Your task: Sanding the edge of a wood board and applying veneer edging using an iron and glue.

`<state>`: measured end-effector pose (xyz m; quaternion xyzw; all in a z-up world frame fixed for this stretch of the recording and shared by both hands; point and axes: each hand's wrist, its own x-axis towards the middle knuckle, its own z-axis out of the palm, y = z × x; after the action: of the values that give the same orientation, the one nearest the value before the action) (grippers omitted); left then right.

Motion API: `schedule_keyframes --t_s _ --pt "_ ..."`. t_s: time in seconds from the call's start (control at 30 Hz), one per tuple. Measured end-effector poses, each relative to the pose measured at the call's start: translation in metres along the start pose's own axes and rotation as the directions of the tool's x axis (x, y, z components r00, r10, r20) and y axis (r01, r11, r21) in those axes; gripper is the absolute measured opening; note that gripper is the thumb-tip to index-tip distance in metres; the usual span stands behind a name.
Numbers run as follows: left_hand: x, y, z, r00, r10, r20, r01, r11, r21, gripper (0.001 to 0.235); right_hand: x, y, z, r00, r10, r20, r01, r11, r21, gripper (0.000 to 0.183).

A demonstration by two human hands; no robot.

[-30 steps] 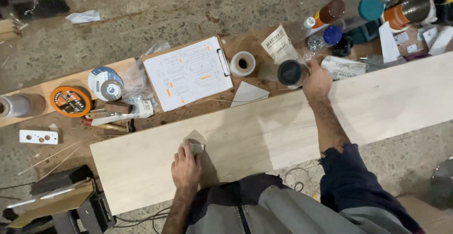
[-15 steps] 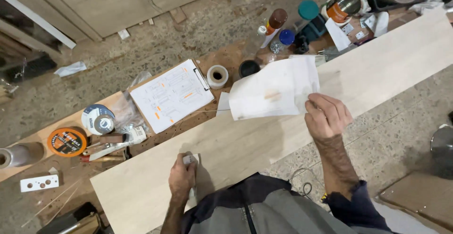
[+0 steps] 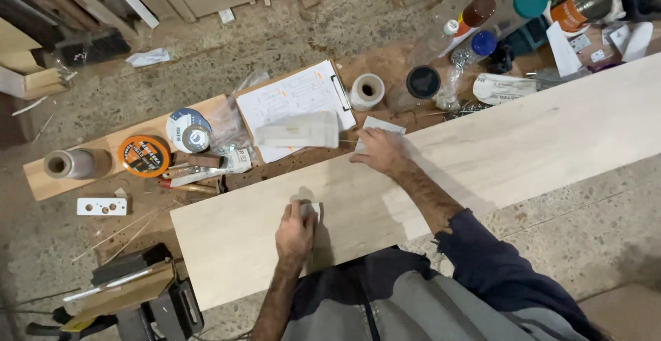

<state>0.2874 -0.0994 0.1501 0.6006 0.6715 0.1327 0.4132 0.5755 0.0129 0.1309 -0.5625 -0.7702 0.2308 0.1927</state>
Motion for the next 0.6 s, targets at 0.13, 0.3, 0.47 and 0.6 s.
schedule_keyframes --t_s 0.13,0.3,0.47,0.6 --pt "-0.001 -0.005 0.004 0.999 0.004 -0.032 -0.002 0.999 0.034 0.035 -0.028 0.048 0.008 0.923 0.233 0.306 -0.102 0.915 -0.390 0.078" --pt "-0.005 -0.011 0.007 0.997 -0.077 0.021 0.077 0.997 -0.007 0.038 -0.042 0.045 0.006 0.921 0.212 0.326 -0.086 0.929 -0.360 0.085" --pt "-0.017 -0.014 0.019 0.993 -0.110 -0.035 0.108 0.993 -0.042 0.035 -0.058 0.044 0.012 0.969 0.107 0.223 -0.040 0.957 -0.288 0.083" --pt "-0.021 -0.025 0.034 0.989 -0.143 -0.040 0.139 0.987 -0.084 0.040 -0.065 0.047 0.012 0.978 0.090 0.190 -0.043 0.970 -0.238 0.081"
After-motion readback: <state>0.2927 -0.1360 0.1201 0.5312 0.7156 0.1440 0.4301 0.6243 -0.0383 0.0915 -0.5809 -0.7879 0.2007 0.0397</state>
